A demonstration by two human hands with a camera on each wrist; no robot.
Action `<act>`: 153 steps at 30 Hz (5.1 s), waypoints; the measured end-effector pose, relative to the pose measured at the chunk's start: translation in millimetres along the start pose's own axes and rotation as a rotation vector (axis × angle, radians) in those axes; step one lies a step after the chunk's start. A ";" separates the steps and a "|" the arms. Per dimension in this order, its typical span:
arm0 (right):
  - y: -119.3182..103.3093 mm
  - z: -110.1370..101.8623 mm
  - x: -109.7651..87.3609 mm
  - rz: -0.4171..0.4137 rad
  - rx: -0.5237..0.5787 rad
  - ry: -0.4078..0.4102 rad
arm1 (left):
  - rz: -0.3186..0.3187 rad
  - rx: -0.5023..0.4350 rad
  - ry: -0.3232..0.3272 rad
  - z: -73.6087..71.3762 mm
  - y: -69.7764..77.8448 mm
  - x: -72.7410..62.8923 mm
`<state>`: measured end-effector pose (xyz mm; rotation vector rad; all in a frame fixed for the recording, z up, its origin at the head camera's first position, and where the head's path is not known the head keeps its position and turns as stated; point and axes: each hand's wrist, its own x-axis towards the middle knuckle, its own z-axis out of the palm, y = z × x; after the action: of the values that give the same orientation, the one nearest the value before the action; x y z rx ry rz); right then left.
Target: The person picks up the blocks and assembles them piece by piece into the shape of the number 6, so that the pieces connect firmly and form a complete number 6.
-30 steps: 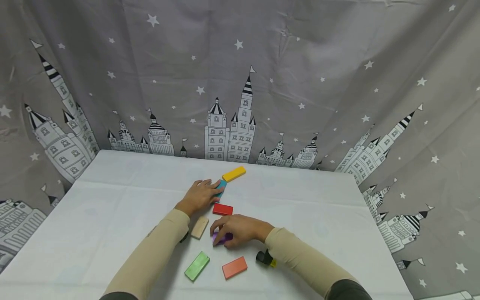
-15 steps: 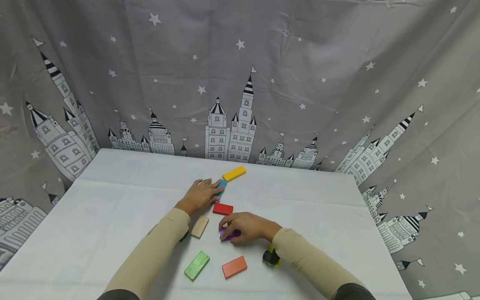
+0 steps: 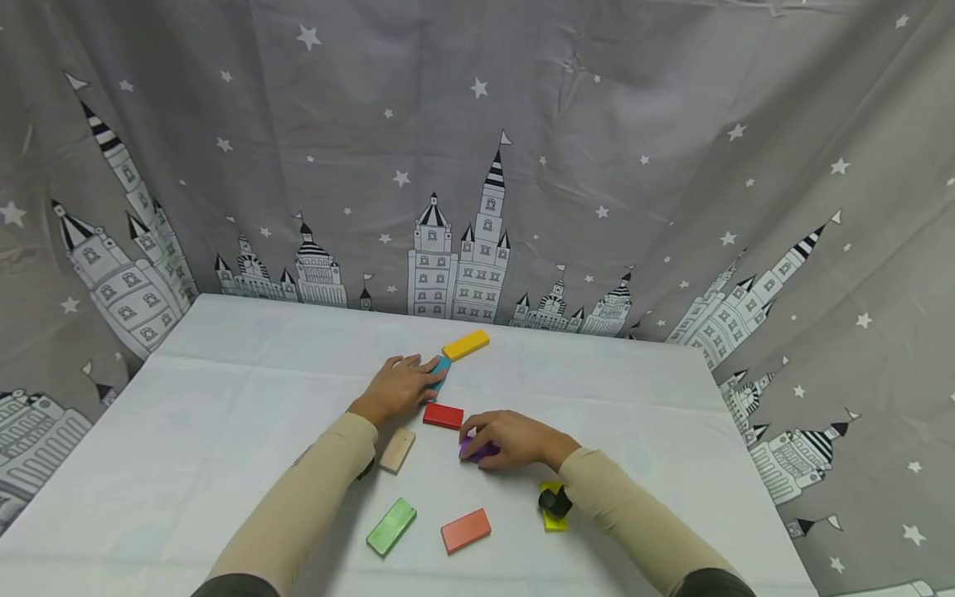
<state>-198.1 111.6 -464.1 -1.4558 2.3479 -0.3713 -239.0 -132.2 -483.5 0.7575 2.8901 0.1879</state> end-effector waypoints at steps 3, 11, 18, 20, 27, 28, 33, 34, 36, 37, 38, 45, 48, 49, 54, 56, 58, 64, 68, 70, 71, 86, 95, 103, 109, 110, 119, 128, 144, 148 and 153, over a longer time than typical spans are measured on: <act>6.0 -0.6 -2.6 0.019 0.022 0.004 | -0.007 -0.006 -0.013 -0.4 0.5 -0.2; 15.1 -5.1 -4.3 0.045 0.053 0.032 | -0.014 -0.010 -0.030 0.2 0.3 -1.9; 21.4 -10.2 -0.5 0.101 0.048 0.053 | -0.001 0.003 -0.010 -0.2 -0.5 1.2; 23.2 -11.3 1.3 0.106 0.057 0.053 | -0.007 -0.003 -0.016 0.3 -0.7 2.0; 29.7 -9.4 8.0 0.104 0.056 0.063 | -0.017 -0.017 -0.025 1.6 -0.9 3.5; 30.1 -9.0 8.6 0.099 0.057 0.066 | -0.016 -0.012 -0.026 1.5 -0.9 3.5; 30.5 -7.4 10.6 0.095 0.051 0.075 | -0.011 0.003 -0.031 1.7 -0.8 2.4; 30.2 -7.4 10.9 0.097 0.049 0.075 | -0.008 0.008 -0.031 1.8 -0.6 2.2; 29.2 -7.5 11.1 0.101 0.042 0.075 | -0.007 0.010 -0.025 2.1 -0.2 1.9; 28.8 -7.6 11.1 0.101 0.036 0.075 | -0.005 0.011 -0.021 2.3 0.0 1.8; 28.2 -7.7 11.1 0.102 0.034 0.075 | -0.004 0.012 -0.017 2.6 0.1 1.8; 26.3 -6.2 11.2 0.118 0.023 0.080 | 0.004 0.013 -0.003 4.7 0.7 2.9; 25.8 -5.0 11.1 0.136 0.020 0.079 | 0.003 0.008 -0.008 5.6 1.0 4.1; 25.7 -4.6 11.1 0.138 0.020 0.080 | 0.003 0.006 -0.010 5.9 1.1 4.5; 25.3 -3.8 10.5 0.136 0.012 0.086 | -0.003 -0.002 -0.027 5.9 2.0 5.4; 25.0 -3.7 10.1 0.134 0.011 0.090 | -0.007 -0.004 -0.035 5.6 2.5 5.5; 24.6 -3.3 9.7 0.135 0.016 0.093 | -0.012 -0.008 -0.043 5.3 2.9 5.5; 24.2 -4.1 4.5 0.161 0.065 0.110 | -0.012 -0.007 -0.050 5.8 2.8 5.4; 22.6 -10.8 -7.8 0.211 0.109 0.146 | -0.003 -0.002 -0.037 4.6 2.2 4.3; 21.6 -14.7 -16.8 0.232 0.132 0.162 | -0.003 0.007 -0.030 2.8 1.5 3.5; 20.6 -16.6 -22.0 0.242 0.147 0.166 | -0.003 0.011 -0.028 2.0 1.0 3.3; 6.2 7.3 -100.6 0.255 0.201 0.173 | -0.005 -0.002 -0.033 1.7 -0.4 5.5; -8.8 32.0 -128.9 0.230 0.148 0.218 | 0.002 0.003 -0.035 2.9 0.1 3.4; -12.8 39.7 -133.9 0.224 0.103 0.277 | -0.009 -0.002 -0.036 2.1 -1.3 5.0; -13.4 44.0 -134.6 0.242 0.131 0.280 | -0.004 0.001 -0.031 1.7 -0.9 4.9; -13.4 44.4 -134.6 0.242 0.135 0.281 | -0.003 0.002 -0.030 1.8 -0.9 4.9; -10.1 41.9 -130.2 0.264 0.149 0.252 | 0.000 -0.009 -0.026 1.6 -1.3 5.6; -4.3 34.8 -115.9 0.264 0.148 0.229 | 0.000 -0.005 -0.016 1.8 -0.9 5.3; 11.6 17.5 -79.0 0.239 0.120 0.157 | 0.008 -0.008 -0.009 0.1 -0.3 2.4; 14.7 14.8 -72.6 0.247 0.120 0.143 | 0.008 -0.023 -0.011 -0.4 1.1 1.4; 16.0 11.3 -66.2 0.244 0.123 0.128 | -0.011 -0.049 -0.027 -1.3 2.6 0.5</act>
<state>-179.1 177.7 -470.2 -1.1046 2.5177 -0.5458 -238.4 -129.8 -481.9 0.7306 2.8521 0.2441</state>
